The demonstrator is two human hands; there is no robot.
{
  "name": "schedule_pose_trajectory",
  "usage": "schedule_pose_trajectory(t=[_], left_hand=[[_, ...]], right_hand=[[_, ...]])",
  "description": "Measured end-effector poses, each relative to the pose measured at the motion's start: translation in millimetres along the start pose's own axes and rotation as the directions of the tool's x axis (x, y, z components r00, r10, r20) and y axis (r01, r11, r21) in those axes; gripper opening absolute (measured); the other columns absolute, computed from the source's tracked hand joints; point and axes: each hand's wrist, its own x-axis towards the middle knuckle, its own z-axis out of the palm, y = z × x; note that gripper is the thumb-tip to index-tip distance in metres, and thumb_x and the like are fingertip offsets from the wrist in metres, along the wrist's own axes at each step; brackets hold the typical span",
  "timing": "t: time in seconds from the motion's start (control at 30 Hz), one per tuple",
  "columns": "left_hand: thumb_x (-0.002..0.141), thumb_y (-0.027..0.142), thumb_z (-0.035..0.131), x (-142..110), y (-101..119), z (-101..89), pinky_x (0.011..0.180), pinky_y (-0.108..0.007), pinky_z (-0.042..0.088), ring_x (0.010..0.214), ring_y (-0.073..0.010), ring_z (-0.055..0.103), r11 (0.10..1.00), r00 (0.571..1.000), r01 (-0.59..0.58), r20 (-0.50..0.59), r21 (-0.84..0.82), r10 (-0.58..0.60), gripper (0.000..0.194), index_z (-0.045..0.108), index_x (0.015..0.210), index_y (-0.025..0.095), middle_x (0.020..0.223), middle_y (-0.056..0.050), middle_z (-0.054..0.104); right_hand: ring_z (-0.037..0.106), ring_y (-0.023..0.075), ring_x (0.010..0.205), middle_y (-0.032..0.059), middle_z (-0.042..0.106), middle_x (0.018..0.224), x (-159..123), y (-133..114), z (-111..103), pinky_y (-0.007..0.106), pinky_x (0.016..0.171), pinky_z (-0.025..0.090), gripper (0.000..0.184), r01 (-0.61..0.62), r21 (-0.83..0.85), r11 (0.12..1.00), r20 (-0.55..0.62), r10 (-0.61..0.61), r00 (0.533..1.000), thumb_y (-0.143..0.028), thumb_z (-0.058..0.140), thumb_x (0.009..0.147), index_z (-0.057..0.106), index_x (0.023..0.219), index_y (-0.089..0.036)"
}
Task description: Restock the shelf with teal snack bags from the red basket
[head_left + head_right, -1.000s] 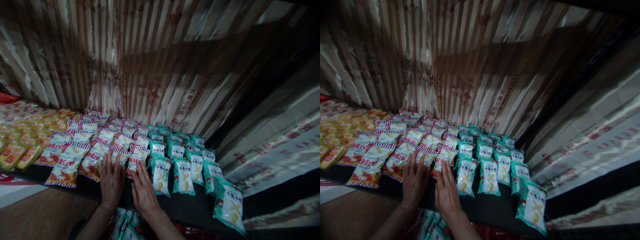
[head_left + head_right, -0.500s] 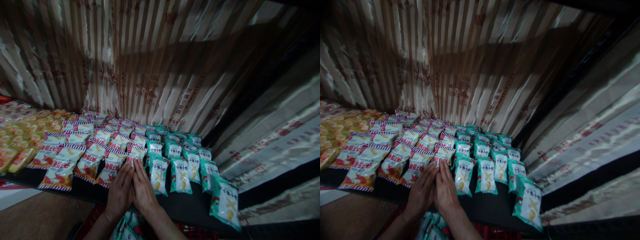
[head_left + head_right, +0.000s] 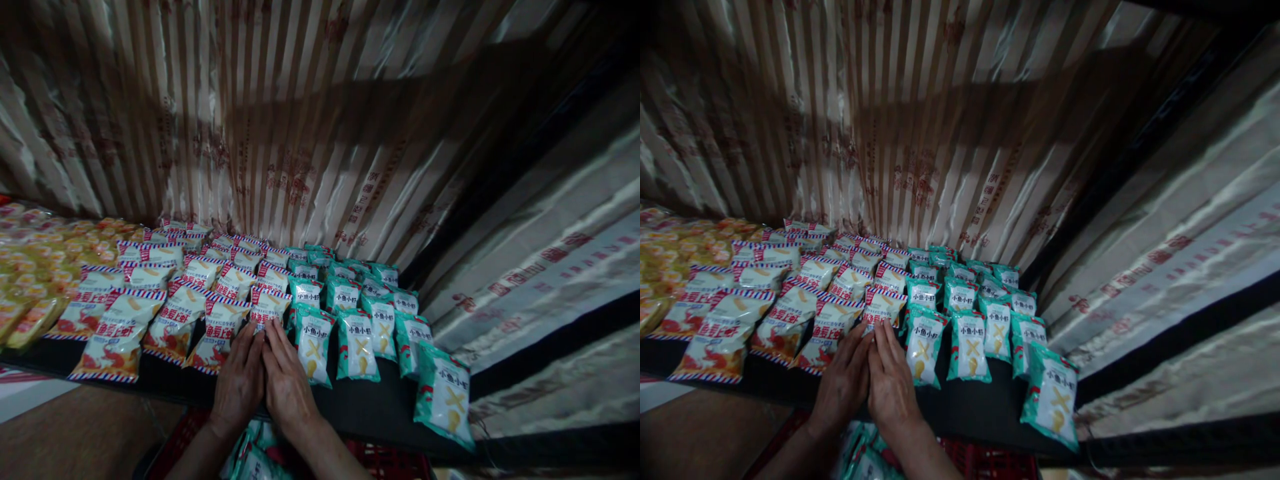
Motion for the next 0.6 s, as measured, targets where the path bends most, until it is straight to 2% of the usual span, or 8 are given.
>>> schedule_pose_trajectory(t=[0.27, 0.37, 0.6], left_hand=[[0.083, 0.003, 0.044, -3, 2, 0.9, 0.094, -0.042, 0.048, 0.124, -0.0277, 0.047, 1.0, 1.0, 0.002, 0.026, -0.014, -0.002, 0.042, 0.043, 0.124, 0.011, 0.129, -0.02, 0.05], [0.082, 0.003, 0.044, -4, 4, 0.2, 0.095, -0.042, 0.048, 0.124, -0.0276, 0.046, 1.0, 1.0, 0.02, 0.023, -0.021, -0.02, 0.046, 0.041, 0.127, 0.012, 0.13, -0.019, 0.05], [0.084, 0.007, 0.043, -3, 7, -1.6, 0.097, -0.047, 0.046, 0.129, -0.029, 0.042, 0.996, 0.996, 0.087, 0.023, -0.028, -0.086, 0.046, 0.04, 0.129, 0.015, 0.134, -0.019, 0.047]], right_hand=[[0.018, 0.0273, 0.141, 0.0131, 0.034, 0.148, -31, 1, -20, 0.049, 0.106, 0.039, 0.046, 0.017, -0.025, 1.0, -0.091, -0.02, 0.996, 0.002, 0.035, 0.081, 0.056, 0.12, -0.012], [0.018, 0.0276, 0.141, 0.0119, 0.031, 0.149, -41, 0, -24, 0.049, 0.106, 0.039, 0.045, 0.007, -0.017, 1.0, -0.089, -0.008, 0.996, 0.002, 0.036, 0.081, 0.057, 0.117, -0.013], [0.018, 0.0286, 0.14, 0.011, 0.027, 0.151, -51, -3, -21, 0.05, 0.105, 0.04, 0.045, 0.002, 0.022, 1.0, -0.071, 0.0, 0.997, 0.003, 0.036, 0.08, 0.057, 0.117, -0.014]])
